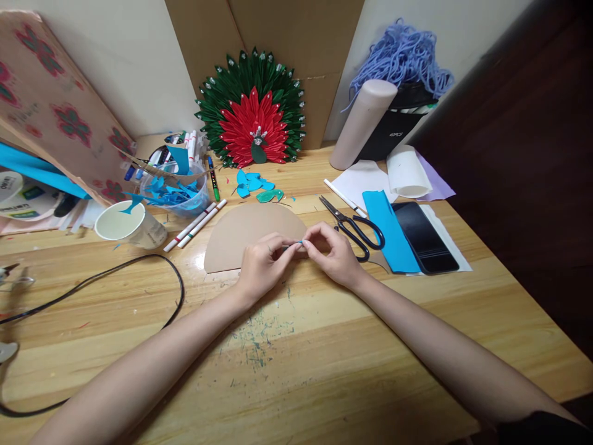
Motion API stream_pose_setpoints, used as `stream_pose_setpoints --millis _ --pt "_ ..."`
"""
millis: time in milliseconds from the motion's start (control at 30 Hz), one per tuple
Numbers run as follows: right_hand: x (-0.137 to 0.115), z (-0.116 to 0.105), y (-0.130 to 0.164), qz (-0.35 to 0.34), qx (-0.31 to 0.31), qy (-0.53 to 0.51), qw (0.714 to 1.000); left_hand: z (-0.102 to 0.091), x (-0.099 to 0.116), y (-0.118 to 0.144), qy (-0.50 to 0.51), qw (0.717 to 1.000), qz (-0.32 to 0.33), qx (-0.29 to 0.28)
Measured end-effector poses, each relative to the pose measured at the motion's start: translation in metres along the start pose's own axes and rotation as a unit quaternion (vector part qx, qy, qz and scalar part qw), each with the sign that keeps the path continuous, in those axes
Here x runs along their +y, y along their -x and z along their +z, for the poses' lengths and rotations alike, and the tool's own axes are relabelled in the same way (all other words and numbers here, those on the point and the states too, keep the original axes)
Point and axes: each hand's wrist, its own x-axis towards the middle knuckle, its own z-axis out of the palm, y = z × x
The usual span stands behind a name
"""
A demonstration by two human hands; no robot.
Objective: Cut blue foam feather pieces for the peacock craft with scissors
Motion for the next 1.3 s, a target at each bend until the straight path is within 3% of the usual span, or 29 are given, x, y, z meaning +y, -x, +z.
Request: stream_pose_setpoints --millis 367,667,967,1133,1300 --pt "0.0013 -0.0006 -0.0008 -0.004 0.028 -0.003 1.0 0.0006 -0.0015 -0.0015 0.011 0.999 -0.031 0.007" --pt "-0.001 -0.0005 -0.0015 -0.018 0.014 0.024 0.999 0.0 0.0002 -0.0018 0.009 0.999 -0.037 -0.011" --pt "0.0009 -0.0001 -0.0021 0.011 0.054 0.006 0.998 0.0014 -0.004 -0.0058 0.118 0.983 -0.139 0.006" --pt "-0.0001 0.0007 -0.0018 0.01 0.016 0.004 1.0 0.0007 -0.003 -0.0046 0.118 0.984 -0.133 -0.004" --pt "-0.0001 0.0002 -0.0022 -0.004 0.024 0.024 0.999 -0.0005 -0.001 -0.0043 0.099 0.989 -0.113 -0.013"
